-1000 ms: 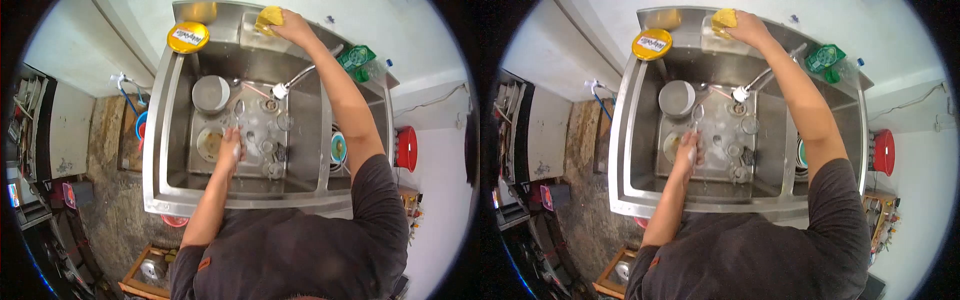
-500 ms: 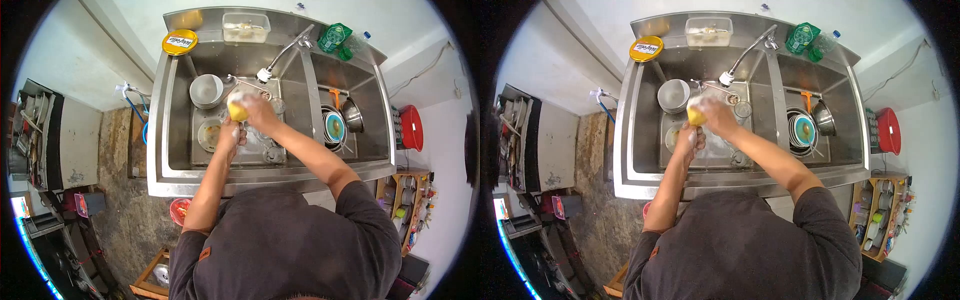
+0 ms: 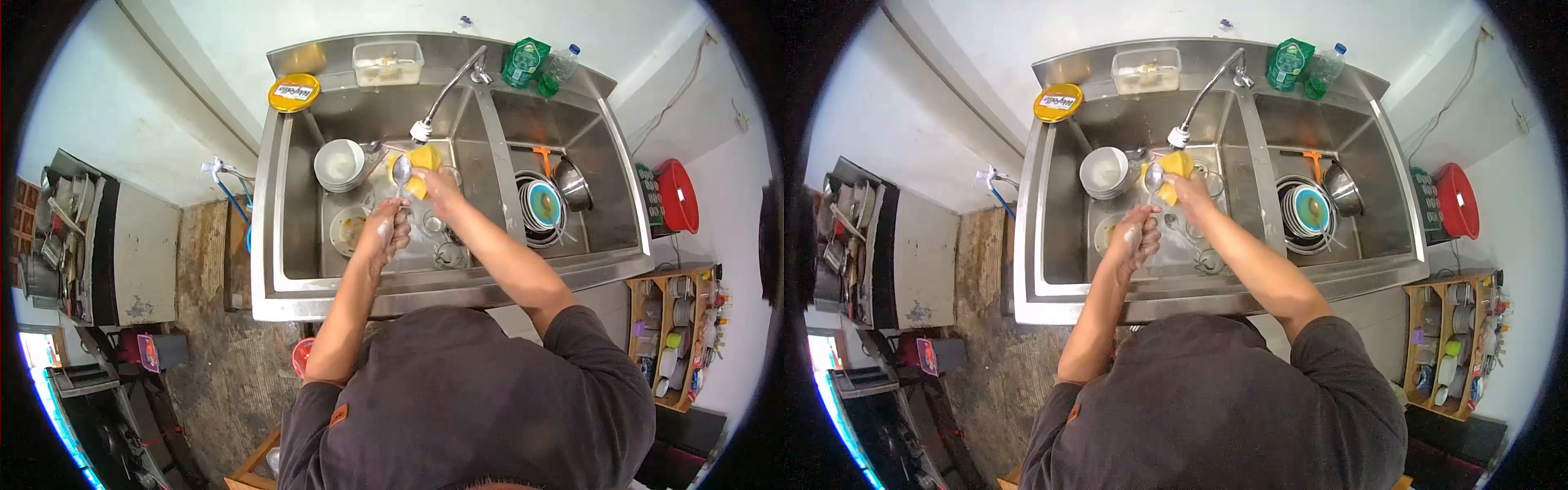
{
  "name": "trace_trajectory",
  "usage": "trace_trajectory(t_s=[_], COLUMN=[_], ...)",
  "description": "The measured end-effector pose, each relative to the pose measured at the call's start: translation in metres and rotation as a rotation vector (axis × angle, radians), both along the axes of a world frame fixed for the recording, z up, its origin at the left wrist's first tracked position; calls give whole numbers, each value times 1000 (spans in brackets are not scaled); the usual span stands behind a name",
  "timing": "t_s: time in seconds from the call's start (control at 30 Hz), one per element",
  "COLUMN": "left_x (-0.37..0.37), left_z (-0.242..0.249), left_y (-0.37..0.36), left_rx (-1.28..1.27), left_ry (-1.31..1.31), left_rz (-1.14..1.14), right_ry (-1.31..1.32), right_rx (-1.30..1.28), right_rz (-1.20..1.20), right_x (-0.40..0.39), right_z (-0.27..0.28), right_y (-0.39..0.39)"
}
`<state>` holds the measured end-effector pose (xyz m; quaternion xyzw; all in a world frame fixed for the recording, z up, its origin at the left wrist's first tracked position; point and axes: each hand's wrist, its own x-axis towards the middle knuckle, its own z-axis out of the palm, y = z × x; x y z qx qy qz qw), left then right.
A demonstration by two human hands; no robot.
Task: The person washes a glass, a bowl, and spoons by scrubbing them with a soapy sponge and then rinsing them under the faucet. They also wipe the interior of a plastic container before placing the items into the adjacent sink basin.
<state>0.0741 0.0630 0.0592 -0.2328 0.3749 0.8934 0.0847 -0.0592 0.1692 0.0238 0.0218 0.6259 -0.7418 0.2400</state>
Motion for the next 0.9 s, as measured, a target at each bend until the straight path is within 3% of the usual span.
trace_trajectory(t_s=[0.03, 0.2, 0.27, 0.43, 0.53, 0.57, 0.6, 0.67, 0.73, 0.8, 0.9], left_x=[0, -1, 0, -8, -9, -14, -15, -24, -44, -53, -65], left_z=[0, -6, -3, -54, -61, -78, -64, -57, -75, -75, -79], left_y=[1, 2, 14, 7, 7, -3, -6, -13, -25, -17, -10], left_rx=[45, 71, 116, 105, -84, -314, -540, -530, -741, -624, -618], left_ry=[12, 7, -65, -52, -116, -51, 14, 73, 76, 51, 20], left_rz=[4, -58, -74, -126, -19, 102, 222, 233, 73, 189, 189], right_ry=[-152, -263, -60, -95, -17, 14, 6, -25, -2, 7, 19], right_rx=[-283, -500, -126, -87, 22, 52, 54, 80, 166, 246, 259], right_rz=[77, 82, 96, 28, 105, 130, 124, 293, 363, 387, 354], right_x=[10, 32, 32, 45, 37, 41, 39, 34, 36, 28, 22], right_z=[-2, 3, 2, -10, -29, -21, -25, -35, -10, -23, -24], right_y=[1, -4, -7, 0, 2, 4, 6, 13, 12, 14, 20])
